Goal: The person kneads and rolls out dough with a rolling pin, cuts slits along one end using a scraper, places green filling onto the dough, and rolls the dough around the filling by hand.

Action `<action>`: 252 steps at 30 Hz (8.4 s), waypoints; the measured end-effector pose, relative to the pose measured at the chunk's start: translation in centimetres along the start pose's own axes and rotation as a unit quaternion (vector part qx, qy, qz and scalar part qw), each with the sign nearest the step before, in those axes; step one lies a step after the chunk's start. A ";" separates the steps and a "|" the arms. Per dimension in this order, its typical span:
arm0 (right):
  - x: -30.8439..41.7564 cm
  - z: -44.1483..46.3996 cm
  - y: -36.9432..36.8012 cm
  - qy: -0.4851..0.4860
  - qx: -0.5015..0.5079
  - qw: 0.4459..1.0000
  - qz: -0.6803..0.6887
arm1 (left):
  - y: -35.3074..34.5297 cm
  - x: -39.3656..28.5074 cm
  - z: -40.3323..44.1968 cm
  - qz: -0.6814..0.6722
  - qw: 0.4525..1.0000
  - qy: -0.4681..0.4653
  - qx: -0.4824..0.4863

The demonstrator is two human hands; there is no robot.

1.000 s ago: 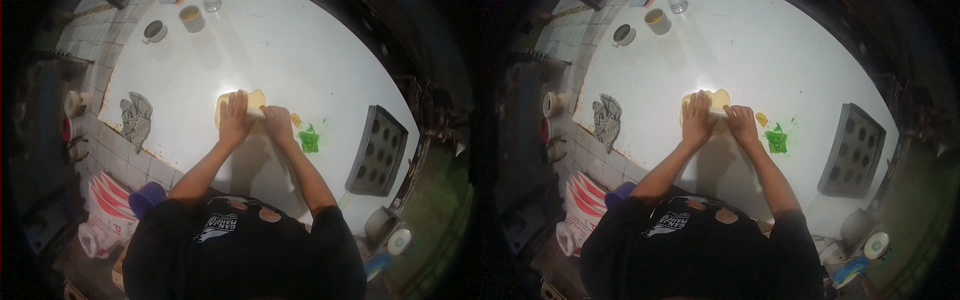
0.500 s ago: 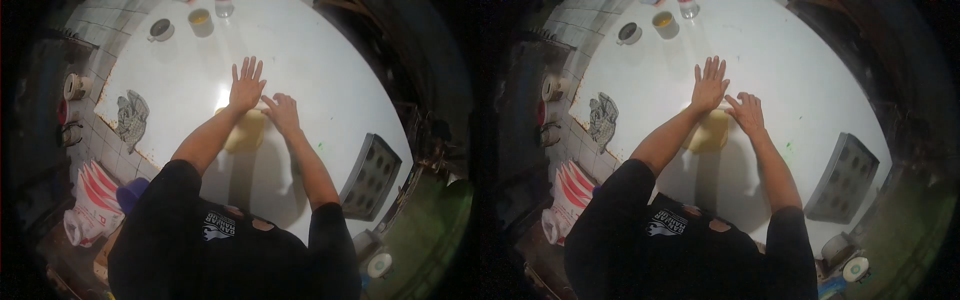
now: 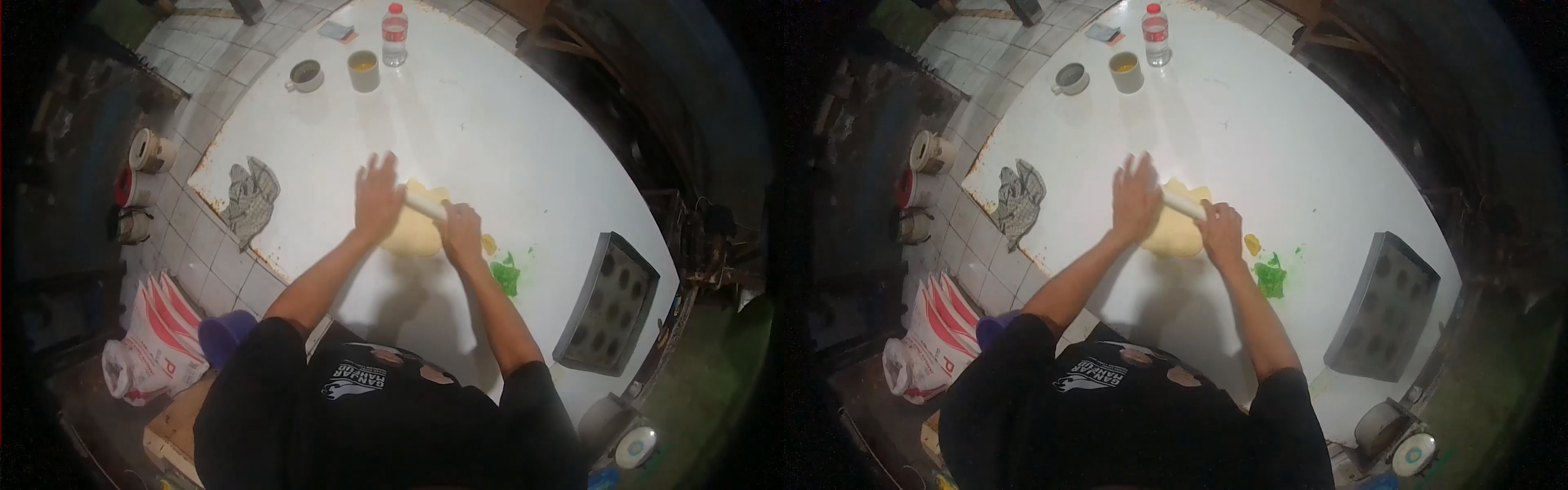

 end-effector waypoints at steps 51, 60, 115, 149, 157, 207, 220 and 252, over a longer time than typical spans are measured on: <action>-7.1 6.7 0.8 0.117 0.072 0.985 -0.109 | -13.4 -6.0 9.9 0.152 0.980 -0.121 0.030; -6.9 6.2 3.7 -0.243 -0.106 0.948 0.176 | -3.8 -3.4 4.2 -0.044 0.995 -0.089 0.024; -2.1 -1.9 0.5 0.091 0.000 0.991 -0.095 | -9.5 -4.5 -1.1 0.102 0.983 -0.123 0.093; 4.0 -10.3 -0.2 -0.046 -0.073 0.996 0.033 | 1.2 1.2 -16.6 0.079 0.948 -0.163 0.262; 1.6 -5.8 -3.8 0.091 -0.006 0.995 -0.033 | -2.9 -0.8 -8.9 0.066 0.981 -0.076 0.163; 10.3 -4.9 -7.9 -0.210 -0.140 0.962 0.106 | 0.1 3.2 -1.5 0.019 0.987 -0.106 0.118; 11.4 -0.2 -8.3 -0.246 -0.142 0.958 -0.035 | -7.1 -0.2 6.4 0.098 0.930 -0.286 0.210; 3.2 -7.3 -1.3 -0.040 -0.056 0.997 0.018 | -0.1 0.8 -4.2 0.062 0.966 -0.152 0.199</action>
Point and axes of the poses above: each hand's wrist, its own z-axis towards the middle knuckle, its own y-axis out of the back of the hand, x = y × z, the point moved 2 cm from there along z, towards the middle knuckle, and after that the axes turned 11 degrees about y, right-handed, at the moved point
